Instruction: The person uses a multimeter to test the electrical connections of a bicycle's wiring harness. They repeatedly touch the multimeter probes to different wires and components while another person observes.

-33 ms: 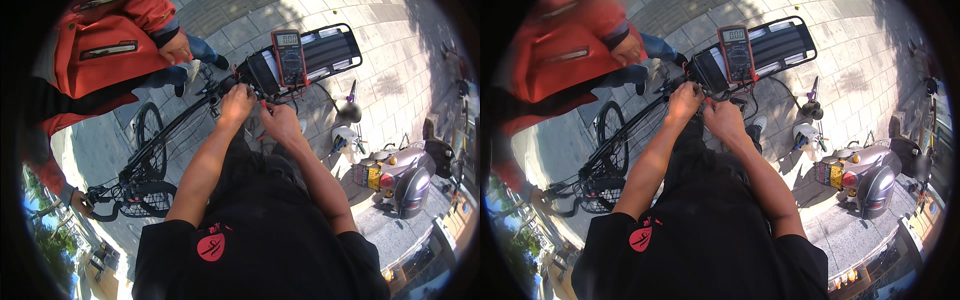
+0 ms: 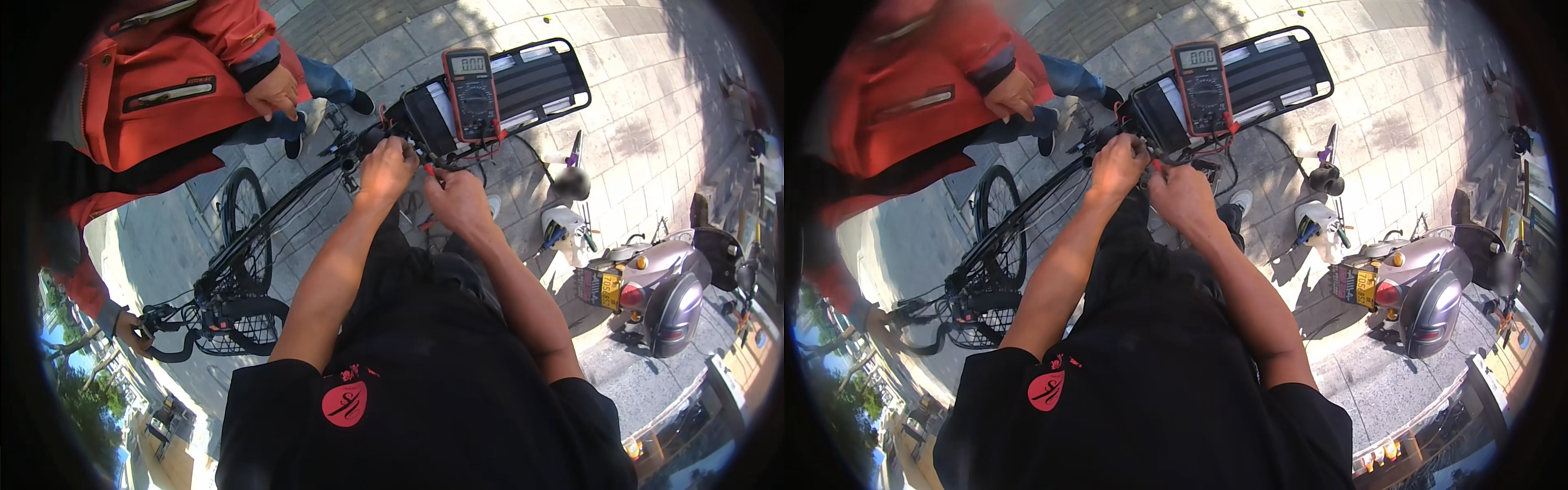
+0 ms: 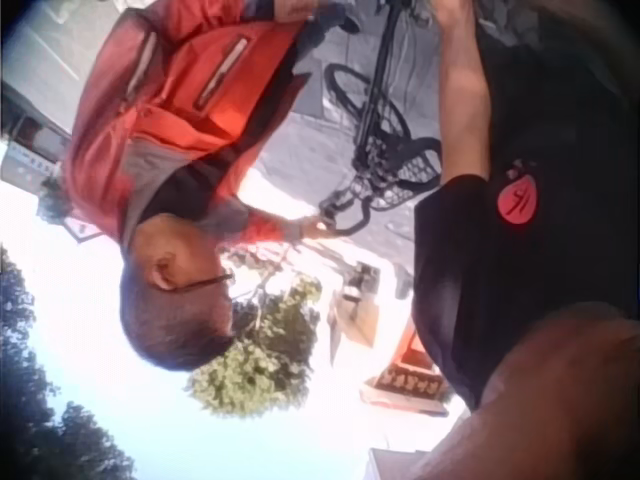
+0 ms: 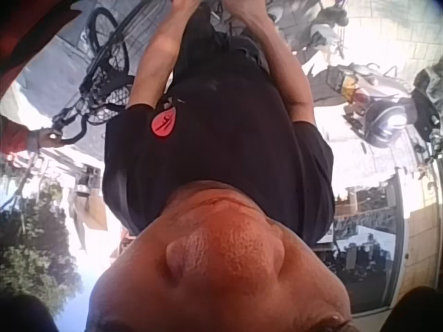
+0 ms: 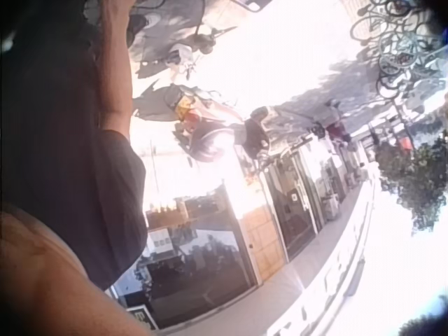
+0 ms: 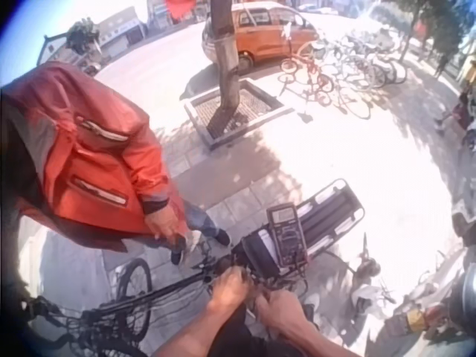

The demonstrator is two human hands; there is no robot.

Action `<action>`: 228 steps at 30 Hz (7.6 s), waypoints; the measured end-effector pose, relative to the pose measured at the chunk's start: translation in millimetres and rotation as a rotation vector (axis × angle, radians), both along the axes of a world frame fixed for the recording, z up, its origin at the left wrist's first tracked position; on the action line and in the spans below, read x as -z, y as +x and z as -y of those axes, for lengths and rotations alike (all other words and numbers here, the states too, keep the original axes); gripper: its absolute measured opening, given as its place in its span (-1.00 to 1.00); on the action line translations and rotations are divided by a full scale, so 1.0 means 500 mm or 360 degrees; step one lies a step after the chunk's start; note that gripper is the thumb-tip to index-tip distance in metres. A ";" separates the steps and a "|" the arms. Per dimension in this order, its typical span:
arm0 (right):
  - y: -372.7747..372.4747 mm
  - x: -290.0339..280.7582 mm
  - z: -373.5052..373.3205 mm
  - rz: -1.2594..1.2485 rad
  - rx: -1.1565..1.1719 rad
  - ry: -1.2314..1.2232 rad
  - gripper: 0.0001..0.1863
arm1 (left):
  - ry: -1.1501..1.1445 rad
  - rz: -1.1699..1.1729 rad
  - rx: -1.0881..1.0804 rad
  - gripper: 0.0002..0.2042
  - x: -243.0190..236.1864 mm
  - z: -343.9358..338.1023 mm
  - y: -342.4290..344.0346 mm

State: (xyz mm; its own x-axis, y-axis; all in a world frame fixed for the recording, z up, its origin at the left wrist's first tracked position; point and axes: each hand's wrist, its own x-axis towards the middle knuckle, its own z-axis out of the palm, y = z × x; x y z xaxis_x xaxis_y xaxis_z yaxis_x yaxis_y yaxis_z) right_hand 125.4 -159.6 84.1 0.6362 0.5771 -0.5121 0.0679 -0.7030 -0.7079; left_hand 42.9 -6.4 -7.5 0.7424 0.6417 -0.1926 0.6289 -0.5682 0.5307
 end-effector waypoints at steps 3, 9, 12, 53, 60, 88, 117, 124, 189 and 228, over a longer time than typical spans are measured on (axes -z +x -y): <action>0.000 0.004 -0.001 0.0003 -0.0013 0.0010 -0.54 | -0.0014 0.0007 0.0020 -0.80 -0.001 -0.001 -0.001; -0.003 0.008 -0.016 0.0023 -0.0068 0.0008 -0.56 | -0.0016 -0.0002 0.0025 -0.82 -0.005 0.000 -0.003; -0.004 0.008 -0.018 0.0027 -0.0061 0.0021 -0.57 | -0.0004 0.0004 0.0034 -0.83 -0.006 0.000 -0.003; -0.007 0.011 -0.020 0.0051 -0.0093 -0.0016 -0.51 | 0.0005 0.0047 0.0064 -0.87 0.003 -0.002 -0.007; -0.013 0.015 -0.019 0.0146 -0.0056 0.0087 -0.61 | 0.0006 0.0056 0.0056 -0.88 0.001 0.000 -0.007; -0.004 -0.003 -0.020 0.0014 -0.0108 -0.0062 -0.48 | -0.0032 0.0117 0.0012 -0.85 0.000 0.006 -0.010; -0.014 -0.009 -0.004 0.0065 -0.0067 -0.0029 -0.53 | -0.0142 0.0102 -0.0043 -0.79 0.002 0.006 -0.008; -0.011 0.002 -0.009 0.0050 -0.0077 -0.0059 -0.50 | -0.0063 0.0148 -0.0036 -0.81 0.010 0.006 -0.009; -0.032 0.021 -0.003 0.1366 -0.0752 0.0399 -0.68 | -0.0214 0.0334 -0.0076 -0.82 -0.006 0.013 -0.027; -0.026 0.045 0.030 0.0943 -0.0836 0.0556 -0.51 | -0.0044 0.0454 -0.0029 -0.82 0.012 0.009 -0.057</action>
